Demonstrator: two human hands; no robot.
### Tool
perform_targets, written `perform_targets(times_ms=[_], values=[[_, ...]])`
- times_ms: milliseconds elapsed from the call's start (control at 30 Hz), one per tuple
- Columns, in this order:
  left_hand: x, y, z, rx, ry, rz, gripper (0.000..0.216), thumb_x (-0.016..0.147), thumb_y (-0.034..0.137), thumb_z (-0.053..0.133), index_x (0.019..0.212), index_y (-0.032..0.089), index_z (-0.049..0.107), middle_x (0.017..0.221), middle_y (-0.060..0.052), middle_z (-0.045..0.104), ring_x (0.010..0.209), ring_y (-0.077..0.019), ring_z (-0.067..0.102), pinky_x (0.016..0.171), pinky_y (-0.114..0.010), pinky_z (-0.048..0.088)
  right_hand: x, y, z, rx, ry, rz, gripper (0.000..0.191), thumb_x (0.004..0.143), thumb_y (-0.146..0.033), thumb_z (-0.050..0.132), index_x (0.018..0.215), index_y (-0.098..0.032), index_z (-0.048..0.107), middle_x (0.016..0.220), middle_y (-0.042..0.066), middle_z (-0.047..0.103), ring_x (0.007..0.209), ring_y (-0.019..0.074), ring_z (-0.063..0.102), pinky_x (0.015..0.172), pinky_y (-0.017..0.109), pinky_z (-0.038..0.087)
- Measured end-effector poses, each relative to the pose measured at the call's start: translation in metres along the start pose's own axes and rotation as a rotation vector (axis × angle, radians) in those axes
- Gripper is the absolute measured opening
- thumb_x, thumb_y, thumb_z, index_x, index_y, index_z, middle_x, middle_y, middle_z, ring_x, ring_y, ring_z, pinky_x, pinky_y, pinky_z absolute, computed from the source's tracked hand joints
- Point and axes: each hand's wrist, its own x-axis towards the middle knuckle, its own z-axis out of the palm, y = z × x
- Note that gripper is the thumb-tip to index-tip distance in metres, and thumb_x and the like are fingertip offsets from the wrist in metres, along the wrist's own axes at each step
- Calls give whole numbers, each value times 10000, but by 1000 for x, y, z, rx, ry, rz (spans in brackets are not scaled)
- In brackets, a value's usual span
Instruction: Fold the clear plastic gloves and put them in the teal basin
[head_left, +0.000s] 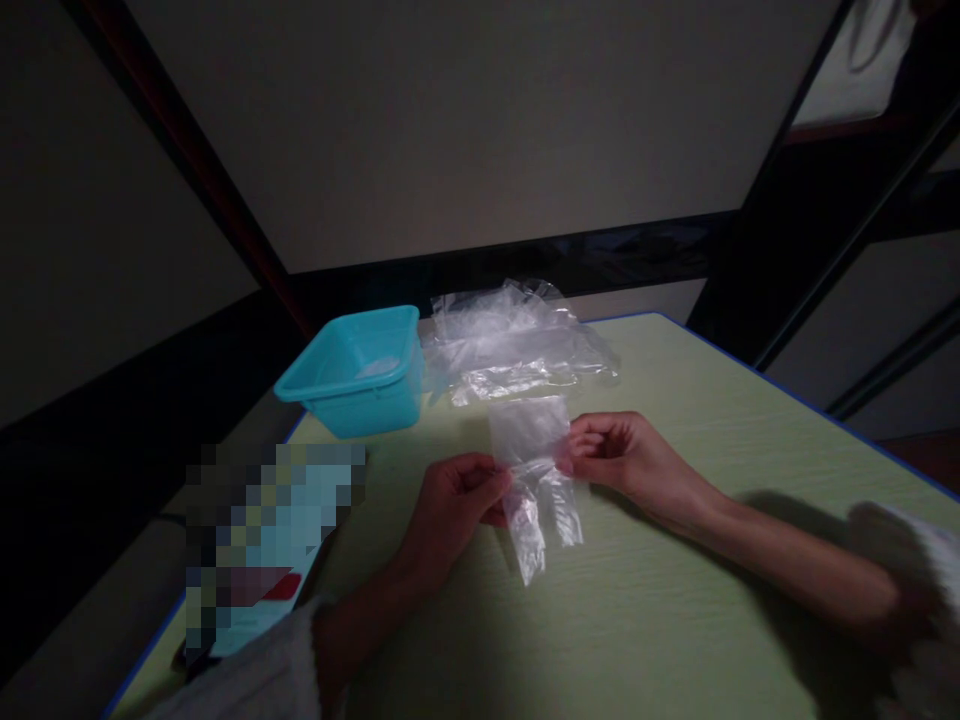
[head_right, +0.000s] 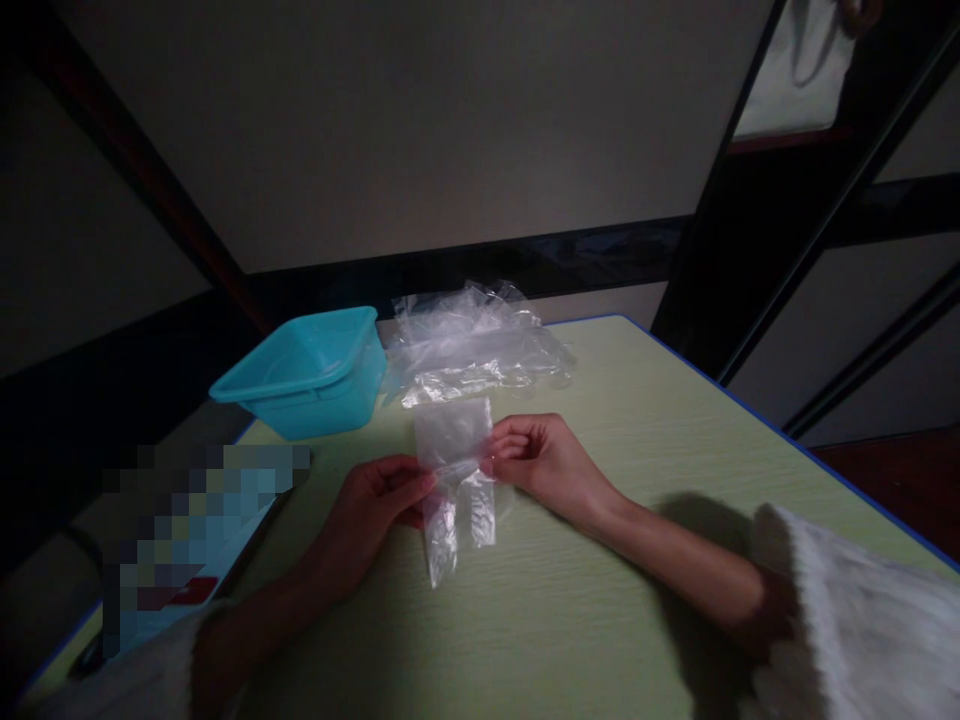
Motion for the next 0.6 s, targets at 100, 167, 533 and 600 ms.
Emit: perform_targets(times_ms=[100, 167, 533, 600], values=[[-1, 1, 1, -24, 15, 19, 195, 572, 281, 725, 648, 121, 645, 557, 2, 652, 502, -112, 588, 464, -193, 467, 0, 2, 0, 22, 2, 29, 251, 436, -131, 806, 608, -168, 627, 564, -51, 616, 495, 60, 530, 496, 196, 423], [-1, 2, 1, -53, 18, 33, 191, 567, 275, 728, 652, 121, 652, 543, 9, 647, 486, -106, 581, 448, -186, 460, -1, 2, 0, 20, 5, 47, 233, 434, -124, 807, 594, -168, 643, 567, -41, 631, 495, 59, 525, 488, 193, 407], [2, -7, -4, -172, -32, 82, 129, 607, 225, 670, 686, 127, 700, 549, -2, 663, 464, -116, 591, 455, -208, 488, -2, -4, 0, -81, -73, -135, 118, 561, -118, 730, 503, -187, 654, 575, -45, 593, 533, 60, 498, 507, 191, 381], [2, -6, -4, -176, -11, 78, 115, 592, 218, 652, 654, 130, 692, 532, 1, 652, 449, -117, 581, 442, -210, 481, -2, -3, -3, -117, -97, -191, 111, 600, -108, 684, 536, -198, 679, 680, -15, 644, 631, 86, 560, 566, 206, 419]])
